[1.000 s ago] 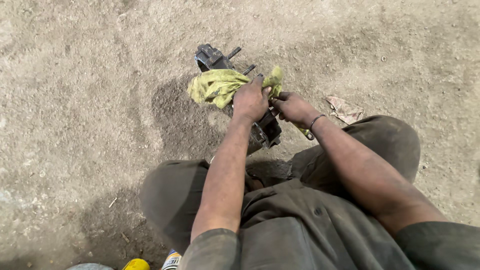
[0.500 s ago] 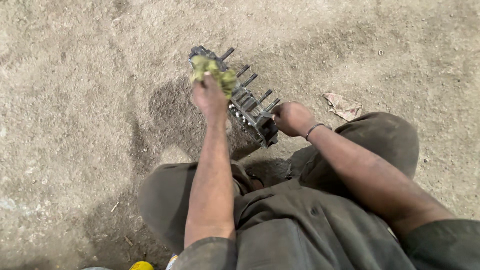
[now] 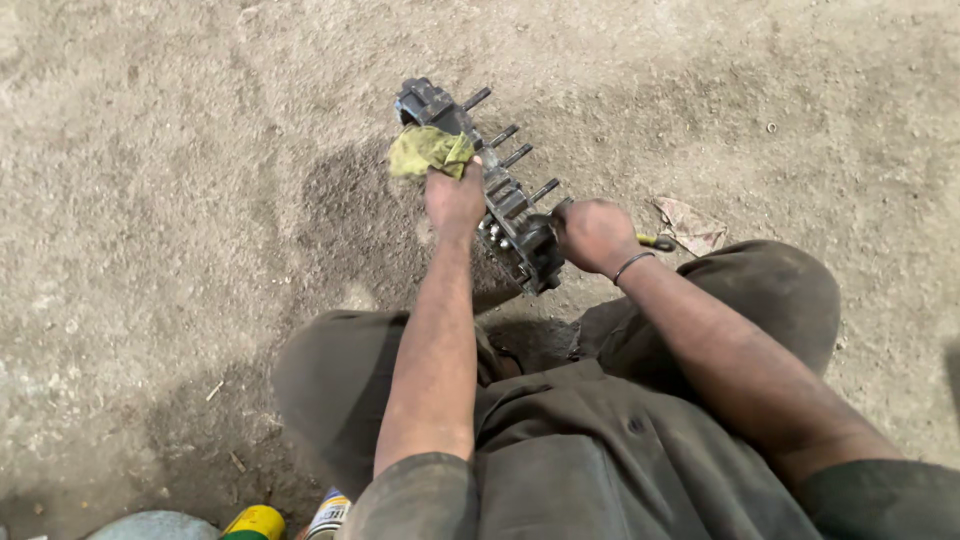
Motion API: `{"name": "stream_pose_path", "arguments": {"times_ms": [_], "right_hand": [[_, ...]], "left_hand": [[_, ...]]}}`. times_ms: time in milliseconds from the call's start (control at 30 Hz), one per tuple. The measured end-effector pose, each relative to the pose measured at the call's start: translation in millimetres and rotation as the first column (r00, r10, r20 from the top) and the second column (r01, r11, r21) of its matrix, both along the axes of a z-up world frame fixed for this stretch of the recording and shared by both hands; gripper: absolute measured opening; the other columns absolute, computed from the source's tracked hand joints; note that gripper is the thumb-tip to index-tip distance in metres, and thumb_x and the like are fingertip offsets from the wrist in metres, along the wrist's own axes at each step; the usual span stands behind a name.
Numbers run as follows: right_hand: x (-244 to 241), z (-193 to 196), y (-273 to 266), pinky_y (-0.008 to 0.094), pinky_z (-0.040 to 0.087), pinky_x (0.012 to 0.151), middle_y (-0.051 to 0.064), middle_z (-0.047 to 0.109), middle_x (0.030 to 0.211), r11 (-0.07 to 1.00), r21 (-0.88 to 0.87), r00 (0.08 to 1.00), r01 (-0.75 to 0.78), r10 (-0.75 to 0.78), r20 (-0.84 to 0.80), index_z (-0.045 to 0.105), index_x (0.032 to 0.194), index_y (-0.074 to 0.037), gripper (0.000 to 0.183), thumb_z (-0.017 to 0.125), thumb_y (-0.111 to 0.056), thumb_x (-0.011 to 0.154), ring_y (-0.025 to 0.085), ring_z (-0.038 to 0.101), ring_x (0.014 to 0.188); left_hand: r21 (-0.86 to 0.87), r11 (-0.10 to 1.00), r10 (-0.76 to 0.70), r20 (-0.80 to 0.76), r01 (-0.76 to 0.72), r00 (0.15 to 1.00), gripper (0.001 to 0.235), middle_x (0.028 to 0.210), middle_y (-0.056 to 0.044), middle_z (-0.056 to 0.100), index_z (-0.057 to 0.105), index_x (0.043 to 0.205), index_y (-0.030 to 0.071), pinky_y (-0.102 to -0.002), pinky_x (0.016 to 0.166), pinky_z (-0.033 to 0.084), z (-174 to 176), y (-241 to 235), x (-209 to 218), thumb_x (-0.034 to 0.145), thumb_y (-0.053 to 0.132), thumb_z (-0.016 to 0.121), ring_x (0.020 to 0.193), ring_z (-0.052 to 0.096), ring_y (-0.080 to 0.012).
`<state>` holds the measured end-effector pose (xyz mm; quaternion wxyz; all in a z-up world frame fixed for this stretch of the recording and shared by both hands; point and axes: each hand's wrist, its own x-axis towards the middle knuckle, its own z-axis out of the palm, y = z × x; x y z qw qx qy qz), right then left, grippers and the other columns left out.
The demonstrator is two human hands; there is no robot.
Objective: The person sits on the ground and scrubs a metal mechanical part with a yellow cloth and a small brush. The person repeatedly wipes and scrubs the part, turning it over to clean different surfaces.
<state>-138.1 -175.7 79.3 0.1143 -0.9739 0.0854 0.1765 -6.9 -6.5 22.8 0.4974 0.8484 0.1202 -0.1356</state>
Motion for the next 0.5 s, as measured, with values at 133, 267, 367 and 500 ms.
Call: {"name": "stream_pose_path", "arguments": {"times_ms": [133,267,367,500], "right_hand": [[2,4,6,0.049,0.057,0.084,0.015,0.074,0.101,1.0,0.004,0.998,0.017,-0.017,0.058,0.075,0.109,-0.019,0.027,0.053,-0.029,0.097,0.035,0.071,0.096],[6,8,10,0.051,0.052,0.09,0.015,0.071,0.107,0.995,0.059,0.996,0.075,-0.077,0.042,0.076,0.115,-0.022,0.032,0.052,-0.038,0.1,0.036,0.067,0.103],[12,11,9,0.05,0.053,0.092,0.014,0.071,0.105,0.996,0.085,0.999,0.04,-0.043,0.028,0.076,0.115,-0.022,0.033,0.052,-0.039,0.101,0.035,0.067,0.104],[24,15,3,0.052,0.052,0.092,0.014,0.071,0.099,0.993,-0.085,0.98,-0.078,0.061,-0.188,0.074,0.113,-0.019,0.036,0.047,-0.043,0.106,0.031,0.069,0.1]], "left_hand": [[0.08,0.997,0.011,0.031,-0.013,0.999,0.052,0.113,-0.022,0.073,0.062,0.119,0.001,-0.044,0.098,0.053,-3,2,4,0.085,0.037,0.076,0.106,0.07,-0.0369],[0.083,0.997,-0.003,0.014,0.002,1.0,0.053,0.114,-0.021,0.073,0.061,0.12,0.001,-0.045,0.098,0.053,-6,3,4,0.085,0.038,0.076,0.107,0.07,-0.0365],[0.085,0.996,-0.009,0.042,0.005,0.999,0.053,0.115,-0.021,0.073,0.06,0.119,0.0,-0.045,0.099,0.053,-8,3,5,0.086,0.038,0.076,0.109,0.07,-0.0359],[0.105,0.993,-0.048,-0.019,0.05,0.999,0.056,0.115,-0.02,0.073,0.057,0.123,0.0,-0.045,0.1,0.053,-6,5,5,0.088,0.04,0.074,0.108,0.071,-0.0352]]}}
